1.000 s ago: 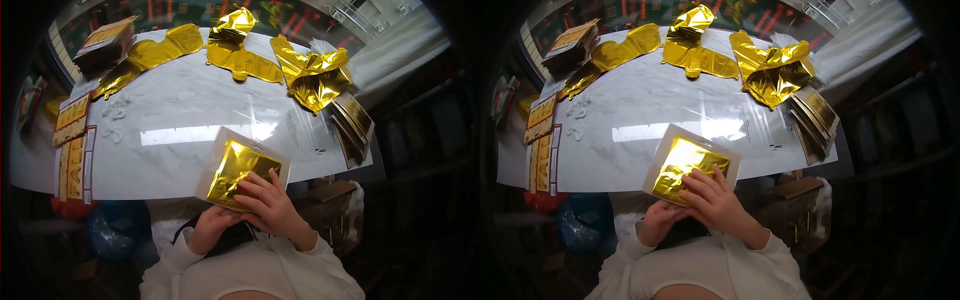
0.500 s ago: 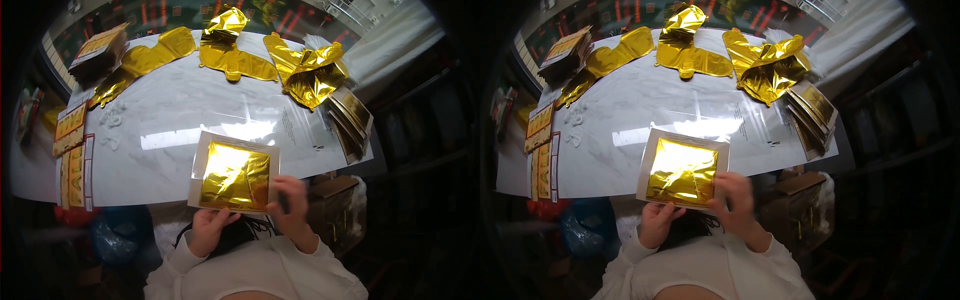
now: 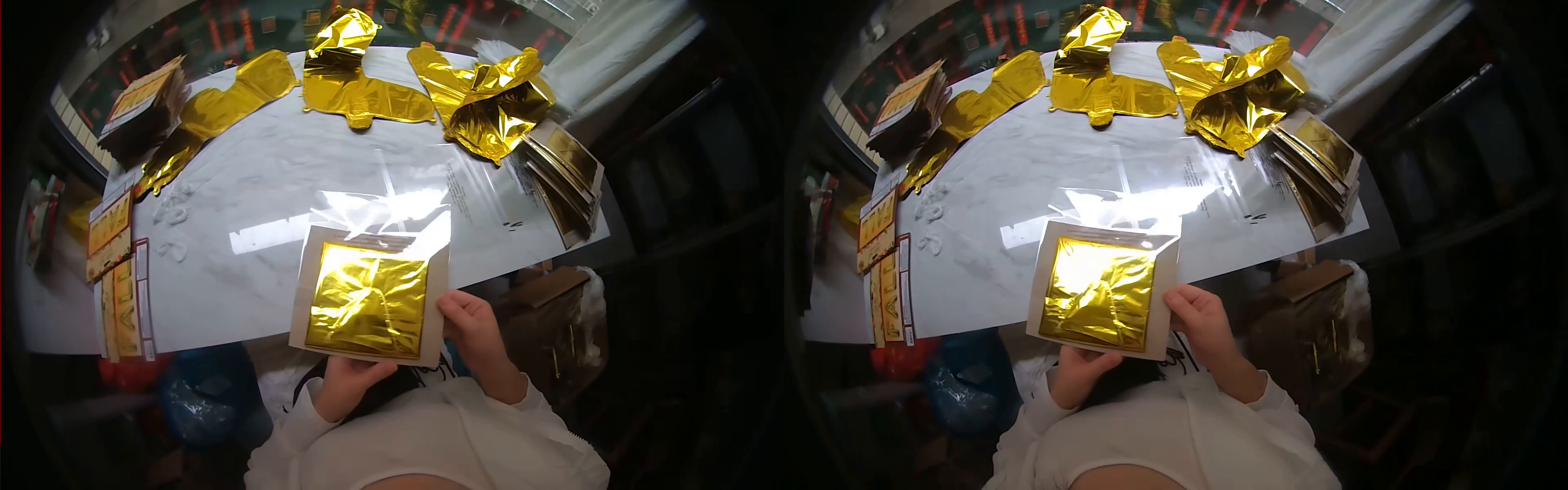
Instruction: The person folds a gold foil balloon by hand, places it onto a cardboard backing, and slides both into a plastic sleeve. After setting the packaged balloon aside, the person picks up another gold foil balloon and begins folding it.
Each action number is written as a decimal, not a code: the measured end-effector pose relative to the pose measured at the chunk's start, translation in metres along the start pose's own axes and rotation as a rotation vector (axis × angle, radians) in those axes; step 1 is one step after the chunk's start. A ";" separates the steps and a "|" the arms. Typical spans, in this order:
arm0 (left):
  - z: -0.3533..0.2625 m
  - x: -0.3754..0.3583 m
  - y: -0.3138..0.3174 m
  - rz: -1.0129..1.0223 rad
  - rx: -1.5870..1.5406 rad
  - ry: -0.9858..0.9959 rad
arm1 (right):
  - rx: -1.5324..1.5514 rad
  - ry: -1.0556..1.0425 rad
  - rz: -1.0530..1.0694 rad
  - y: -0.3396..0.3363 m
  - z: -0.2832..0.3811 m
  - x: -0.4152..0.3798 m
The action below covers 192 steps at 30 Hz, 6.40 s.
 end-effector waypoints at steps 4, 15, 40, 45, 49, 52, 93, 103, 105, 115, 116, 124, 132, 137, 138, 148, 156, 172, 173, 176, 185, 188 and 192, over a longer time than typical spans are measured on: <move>0.005 0.009 0.001 -0.088 -0.099 0.005 | -0.020 -0.059 -0.057 0.016 0.000 0.002; 0.003 0.010 -0.001 -0.267 -0.121 0.064 | -0.039 -0.055 -0.047 0.027 -0.012 0.003; -0.020 -0.014 -0.025 -0.407 -0.074 0.107 | -0.064 0.092 0.017 0.017 -0.018 -0.010; -0.029 -0.023 -0.031 -0.429 -0.258 0.237 | -0.175 0.172 0.025 0.013 -0.002 -0.023; -0.043 -0.025 -0.026 -0.335 -0.323 0.199 | -0.113 0.043 0.056 -0.001 -0.009 -0.023; -0.038 -0.035 -0.039 -0.295 -0.303 0.114 | -0.087 0.032 0.002 -0.008 -0.010 -0.026; -0.058 -0.061 -0.043 -0.426 0.186 -0.060 | -0.112 0.059 -0.071 0.024 -0.018 -0.025; -0.056 -0.060 -0.042 -0.426 0.246 0.010 | -0.103 0.012 -0.154 0.033 -0.021 -0.030; -0.054 -0.061 -0.046 -0.496 0.282 0.058 | -0.126 0.014 -0.112 0.027 -0.027 -0.030; -0.063 -0.058 -0.039 -0.572 0.205 0.049 | -0.044 0.096 -0.060 0.032 -0.025 -0.029; -0.064 -0.058 -0.039 -0.563 0.211 0.058 | -0.044 0.094 -0.059 0.029 -0.027 -0.029; -0.064 -0.062 -0.042 -0.532 0.233 0.029 | -0.167 0.120 -0.017 0.025 -0.039 -0.031; -0.054 -0.052 -0.045 -0.501 0.080 0.137 | -0.099 -0.152 0.039 0.046 -0.021 -0.033; -0.054 -0.045 -0.041 -0.466 0.061 0.167 | -0.130 -0.178 0.011 0.048 -0.028 -0.027; -0.054 -0.045 -0.040 -0.459 0.063 0.140 | -0.133 -0.180 -0.031 0.047 -0.029 -0.027; -0.050 -0.045 -0.041 -0.473 0.099 0.074 | -0.152 0.000 0.018 0.046 -0.034 -0.023; -0.046 -0.047 -0.046 -0.445 0.152 0.080 | -0.078 0.087 -0.019 0.046 -0.036 -0.020; -0.061 -0.051 -0.048 -0.448 0.110 0.070 | -0.869 0.084 0.253 0.006 0.015 -0.034; -0.063 -0.053 -0.049 -0.429 0.123 0.025 | -0.811 0.113 0.107 -0.001 0.033 -0.033; -0.068 -0.053 -0.055 -0.331 0.143 -0.032 | -0.831 -0.187 -0.065 0.013 0.088 -0.023; -0.054 -0.061 -0.044 -0.119 0.243 -0.122 | -1.191 -0.192 0.526 0.115 0.108 0.107; -0.055 -0.062 -0.041 -0.130 0.210 -0.120 | -1.179 0.041 0.662 0.119 0.101 0.109; -0.056 -0.063 -0.046 -0.094 0.195 -0.109 | -1.047 0.213 0.604 0.117 0.092 0.114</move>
Point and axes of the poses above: each hand's wrist, its own x-axis towards the middle knuckle, its own y-axis out of the palm, z = x × y, the point moved 5 cm from there along x, towards the middle knuckle, and after that the axes turned 7 degrees about y, right-handed, at the moved point
